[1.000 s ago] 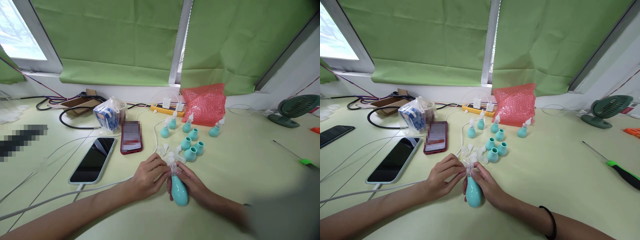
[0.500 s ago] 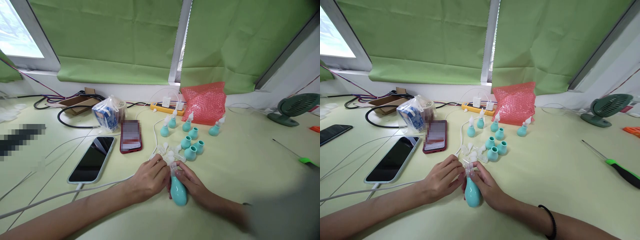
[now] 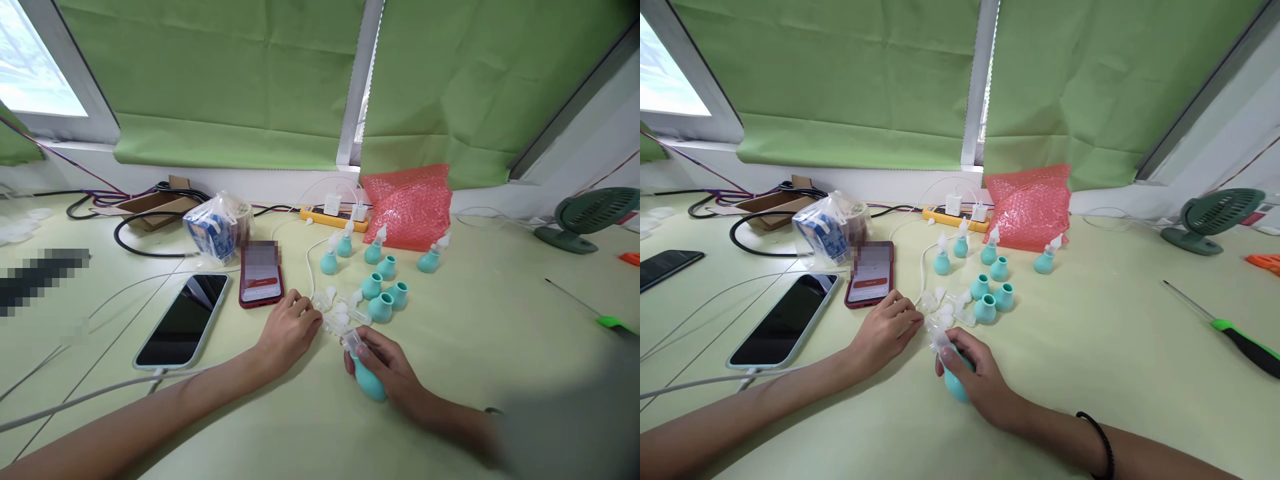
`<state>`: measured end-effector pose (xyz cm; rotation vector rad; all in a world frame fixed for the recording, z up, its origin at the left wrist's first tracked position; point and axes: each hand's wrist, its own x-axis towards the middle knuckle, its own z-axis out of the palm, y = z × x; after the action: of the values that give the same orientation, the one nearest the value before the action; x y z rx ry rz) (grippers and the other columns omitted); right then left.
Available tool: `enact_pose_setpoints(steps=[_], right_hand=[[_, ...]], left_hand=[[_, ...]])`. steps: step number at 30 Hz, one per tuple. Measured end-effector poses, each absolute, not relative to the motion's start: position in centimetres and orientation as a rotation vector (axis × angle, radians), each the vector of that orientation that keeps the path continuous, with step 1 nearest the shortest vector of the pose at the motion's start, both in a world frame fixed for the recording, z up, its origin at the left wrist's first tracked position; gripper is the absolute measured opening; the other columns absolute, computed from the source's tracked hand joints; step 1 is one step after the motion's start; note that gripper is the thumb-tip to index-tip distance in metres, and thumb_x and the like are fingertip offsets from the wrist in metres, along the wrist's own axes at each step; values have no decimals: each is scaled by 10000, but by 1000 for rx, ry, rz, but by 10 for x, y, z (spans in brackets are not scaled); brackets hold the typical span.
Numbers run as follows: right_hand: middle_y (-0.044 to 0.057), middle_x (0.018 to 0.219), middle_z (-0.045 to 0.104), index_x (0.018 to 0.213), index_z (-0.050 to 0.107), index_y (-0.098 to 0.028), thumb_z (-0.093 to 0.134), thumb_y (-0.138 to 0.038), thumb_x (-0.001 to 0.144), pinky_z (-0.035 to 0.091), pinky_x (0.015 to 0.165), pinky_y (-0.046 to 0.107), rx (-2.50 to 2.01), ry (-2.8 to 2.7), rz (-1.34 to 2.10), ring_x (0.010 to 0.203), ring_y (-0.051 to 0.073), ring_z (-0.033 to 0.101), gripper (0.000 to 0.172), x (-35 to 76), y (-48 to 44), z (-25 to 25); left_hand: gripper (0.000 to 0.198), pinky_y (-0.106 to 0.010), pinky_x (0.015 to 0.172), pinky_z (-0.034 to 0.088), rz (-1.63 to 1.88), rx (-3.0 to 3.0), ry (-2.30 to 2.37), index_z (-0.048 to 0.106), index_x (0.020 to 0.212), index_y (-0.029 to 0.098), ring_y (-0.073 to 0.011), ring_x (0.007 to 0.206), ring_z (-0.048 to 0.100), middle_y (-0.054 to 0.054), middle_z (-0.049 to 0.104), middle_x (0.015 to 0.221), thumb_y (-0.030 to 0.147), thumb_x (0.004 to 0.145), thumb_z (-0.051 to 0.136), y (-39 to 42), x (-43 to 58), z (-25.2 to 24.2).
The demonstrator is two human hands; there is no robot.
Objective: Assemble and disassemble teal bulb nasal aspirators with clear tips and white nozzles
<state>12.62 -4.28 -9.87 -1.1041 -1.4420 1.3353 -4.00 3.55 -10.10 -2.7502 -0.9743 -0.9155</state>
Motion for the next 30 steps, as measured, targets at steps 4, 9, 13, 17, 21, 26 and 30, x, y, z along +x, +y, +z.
enact_pose_setpoints(steps=[4, 9, 13, 17, 21, 26, 30], right_hand=[[-6, 610, 468, 642, 516, -162, 560, -384, 688, 354, 546, 219, -1233, -1529, 1222, 586, 114, 426, 230, 128, -39, -101], [-12, 560, 448, 602, 521, -157, 558, -384, 683, 351, 526, 216, -1328, -1645, 1152, 563, 114, 417, 243, 125, -39, -101], [-11, 584, 467, 626, 532, -155, 519, -346, 728, 358, 544, 210, -1226, -1859, 1036, 570, 107, 426, 216, 124, -44, -97], [3, 609, 471, 626, 504, -146, 487, -323, 760, 358, 551, 205, -1029, -2095, 904, 584, 103, 442, 222, 125, -49, -90], [13, 610, 479, 661, 490, -150, 450, -350, 789, 353, 567, 206, -881, -2245, 787, 615, 111, 444, 241, 127, -51, -86], [-2, 555, 452, 603, 436, -161, 417, -426, 792, 350, 553, 197, -812, -2250, 722, 573, 101, 426, 326, 127, -49, -86], [7, 538, 456, 595, 438, -167, 344, -479, 803, 360, 533, 204, -814, -2266, 620, 557, 108, 435, 387, 127, -47, -86]], left_hand=[[209, -284, 548, 410, -914, -2763, -999, 597, 833, 139, -171, 657, 421, -73, 560, 682, 109, 795, 394, 33, -41, -99], [242, -305, 583, 392, -1095, -2974, -818, 545, 875, 113, -168, 654, 430, -79, 550, 710, 178, 806, 323, 14, -42, -82], [286, -246, 448, 302, -866, -3089, -722, 491, 620, 142, -137, 513, 407, -31, 490, 532, 301, 797, 332, -4, -38, -81], [321, -211, 411, 239, -767, -3334, -903, 380, 528, 154, -73, 396, 307, 31, 360, 441, 238, 823, 284, -15, -34, -85], [322, -206, 422, 217, -795, -3632, -909, 272, 519, 160, -56, 393, 209, 57, 240, 441, 219, 834, 241, -17, -34, -83], [373, -203, 413, 181, -849, -3888, -1122, 213, 491, 154, -58, 433, 161, 58, 170, 466, 279, 841, 247, -14, -33, -78], [379, -200, 396, 170, -1017, -4065, -1435, 260, 466, 157, -52, 420, 206, 62, 230, 439, 327, 797, 329, -13, -29, -79]])
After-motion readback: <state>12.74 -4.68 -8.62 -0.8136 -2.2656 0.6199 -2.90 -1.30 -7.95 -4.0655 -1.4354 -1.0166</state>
